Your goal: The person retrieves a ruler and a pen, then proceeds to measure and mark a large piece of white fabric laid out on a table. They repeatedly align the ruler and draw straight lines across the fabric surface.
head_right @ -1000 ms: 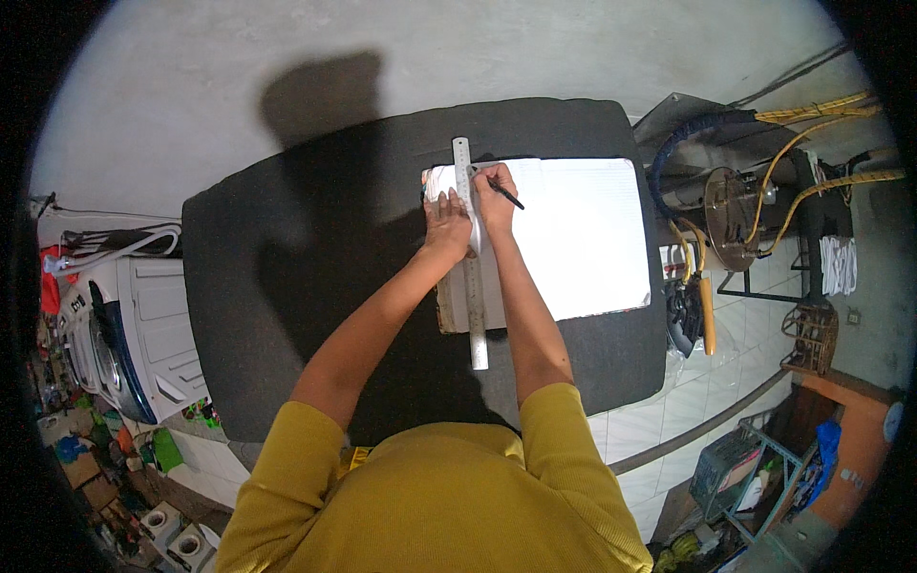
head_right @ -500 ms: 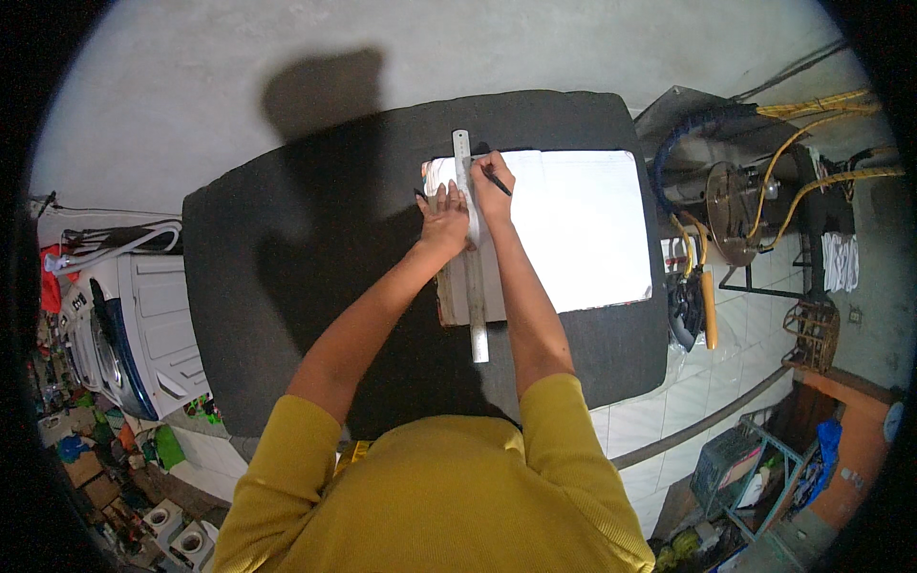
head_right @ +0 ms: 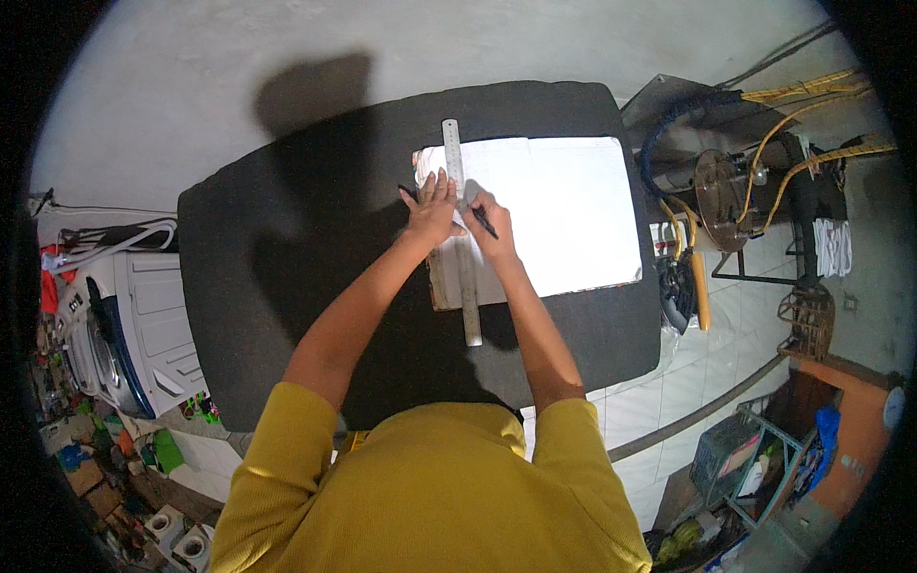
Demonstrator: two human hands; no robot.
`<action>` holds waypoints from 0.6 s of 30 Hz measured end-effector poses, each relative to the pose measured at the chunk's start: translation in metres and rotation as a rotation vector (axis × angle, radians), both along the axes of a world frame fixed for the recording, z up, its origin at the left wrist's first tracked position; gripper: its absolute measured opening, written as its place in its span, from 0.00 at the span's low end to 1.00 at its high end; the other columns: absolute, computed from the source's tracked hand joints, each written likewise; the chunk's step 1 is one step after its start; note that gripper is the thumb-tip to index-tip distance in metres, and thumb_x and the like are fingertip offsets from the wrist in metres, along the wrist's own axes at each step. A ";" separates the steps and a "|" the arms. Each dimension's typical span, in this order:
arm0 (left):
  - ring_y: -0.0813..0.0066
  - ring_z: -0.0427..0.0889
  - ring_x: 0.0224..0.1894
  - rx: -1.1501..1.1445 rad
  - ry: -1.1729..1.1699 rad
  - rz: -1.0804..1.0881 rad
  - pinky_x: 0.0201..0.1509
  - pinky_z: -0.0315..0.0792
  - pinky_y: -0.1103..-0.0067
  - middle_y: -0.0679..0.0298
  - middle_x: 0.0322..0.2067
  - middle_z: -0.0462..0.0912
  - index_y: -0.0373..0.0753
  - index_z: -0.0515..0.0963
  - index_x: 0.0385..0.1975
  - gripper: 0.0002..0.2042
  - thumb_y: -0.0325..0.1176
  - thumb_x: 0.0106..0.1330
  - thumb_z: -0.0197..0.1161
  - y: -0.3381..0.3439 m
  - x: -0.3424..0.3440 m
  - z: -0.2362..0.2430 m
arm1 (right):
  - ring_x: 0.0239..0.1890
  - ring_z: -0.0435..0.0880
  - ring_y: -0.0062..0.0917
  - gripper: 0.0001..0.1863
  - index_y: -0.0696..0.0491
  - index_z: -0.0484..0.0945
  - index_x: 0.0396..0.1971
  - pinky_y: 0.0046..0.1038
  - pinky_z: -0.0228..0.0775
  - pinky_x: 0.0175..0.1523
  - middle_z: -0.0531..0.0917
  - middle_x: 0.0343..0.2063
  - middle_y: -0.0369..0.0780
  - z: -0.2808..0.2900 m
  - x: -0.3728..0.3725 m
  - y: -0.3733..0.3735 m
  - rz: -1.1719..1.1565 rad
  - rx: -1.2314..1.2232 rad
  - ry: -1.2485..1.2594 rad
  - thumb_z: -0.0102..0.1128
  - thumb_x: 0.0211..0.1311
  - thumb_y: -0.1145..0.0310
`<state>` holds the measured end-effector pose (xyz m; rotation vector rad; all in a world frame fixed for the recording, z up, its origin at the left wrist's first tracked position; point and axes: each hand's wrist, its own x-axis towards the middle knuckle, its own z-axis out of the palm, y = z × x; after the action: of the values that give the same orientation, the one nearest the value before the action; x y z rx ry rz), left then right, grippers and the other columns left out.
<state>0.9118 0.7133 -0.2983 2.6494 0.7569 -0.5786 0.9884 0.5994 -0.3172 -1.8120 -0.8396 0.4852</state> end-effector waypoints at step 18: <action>0.53 0.35 0.68 0.025 0.031 -0.036 0.64 0.36 0.47 0.46 0.65 0.35 0.27 0.47 0.61 0.50 0.43 0.43 0.71 -0.003 0.010 0.004 | 0.22 0.75 0.25 0.05 0.59 0.69 0.24 0.26 0.65 0.29 0.74 0.18 0.41 0.040 -0.116 -0.147 0.001 -0.448 0.132 0.52 0.54 0.73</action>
<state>0.9215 0.7102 -0.2939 2.6878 0.7311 -0.6245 0.8727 0.4520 -0.2767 -2.1558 -0.6753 0.8355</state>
